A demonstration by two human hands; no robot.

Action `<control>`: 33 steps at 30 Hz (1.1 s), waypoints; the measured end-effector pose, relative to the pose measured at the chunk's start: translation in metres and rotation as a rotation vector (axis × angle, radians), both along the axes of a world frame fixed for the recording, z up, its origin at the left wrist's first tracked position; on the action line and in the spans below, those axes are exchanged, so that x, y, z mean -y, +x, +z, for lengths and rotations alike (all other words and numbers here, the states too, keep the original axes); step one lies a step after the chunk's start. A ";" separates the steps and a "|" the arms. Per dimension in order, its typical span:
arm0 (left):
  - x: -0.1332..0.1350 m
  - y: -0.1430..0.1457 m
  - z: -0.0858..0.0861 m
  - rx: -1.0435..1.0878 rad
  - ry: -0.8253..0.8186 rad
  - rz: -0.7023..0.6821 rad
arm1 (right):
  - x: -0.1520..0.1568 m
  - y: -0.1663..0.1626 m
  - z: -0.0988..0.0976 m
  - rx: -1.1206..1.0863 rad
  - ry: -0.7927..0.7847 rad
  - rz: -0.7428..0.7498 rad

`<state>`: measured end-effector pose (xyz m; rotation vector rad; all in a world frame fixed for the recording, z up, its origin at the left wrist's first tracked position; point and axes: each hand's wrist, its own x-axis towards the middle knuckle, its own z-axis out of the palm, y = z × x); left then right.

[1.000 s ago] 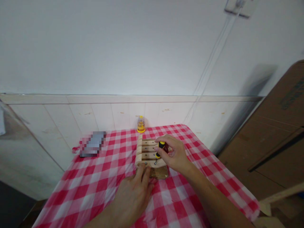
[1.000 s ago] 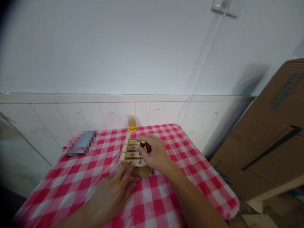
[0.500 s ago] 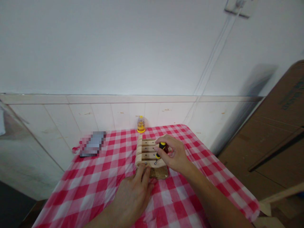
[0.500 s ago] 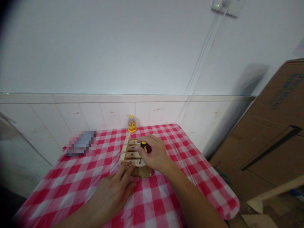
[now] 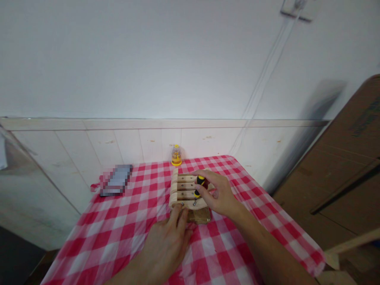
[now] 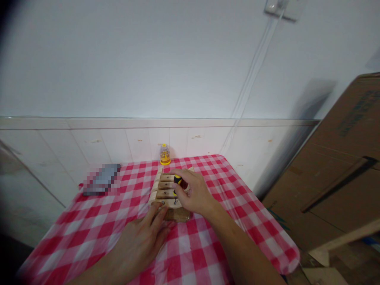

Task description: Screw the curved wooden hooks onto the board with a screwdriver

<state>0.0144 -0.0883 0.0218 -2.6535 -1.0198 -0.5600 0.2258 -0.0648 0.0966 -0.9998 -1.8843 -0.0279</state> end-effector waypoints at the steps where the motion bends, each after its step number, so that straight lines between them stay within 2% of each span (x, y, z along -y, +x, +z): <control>1: 0.000 0.000 0.001 -0.014 0.003 -0.001 | 0.000 0.000 0.000 -0.001 -0.002 0.000; 10: 0.002 0.001 0.002 -0.030 -0.082 0.033 | -0.001 -0.003 -0.003 -0.035 -0.019 -0.043; 33: 0.002 0.001 0.003 -0.027 -0.072 0.025 | -0.001 -0.007 -0.001 -0.089 -0.041 -0.077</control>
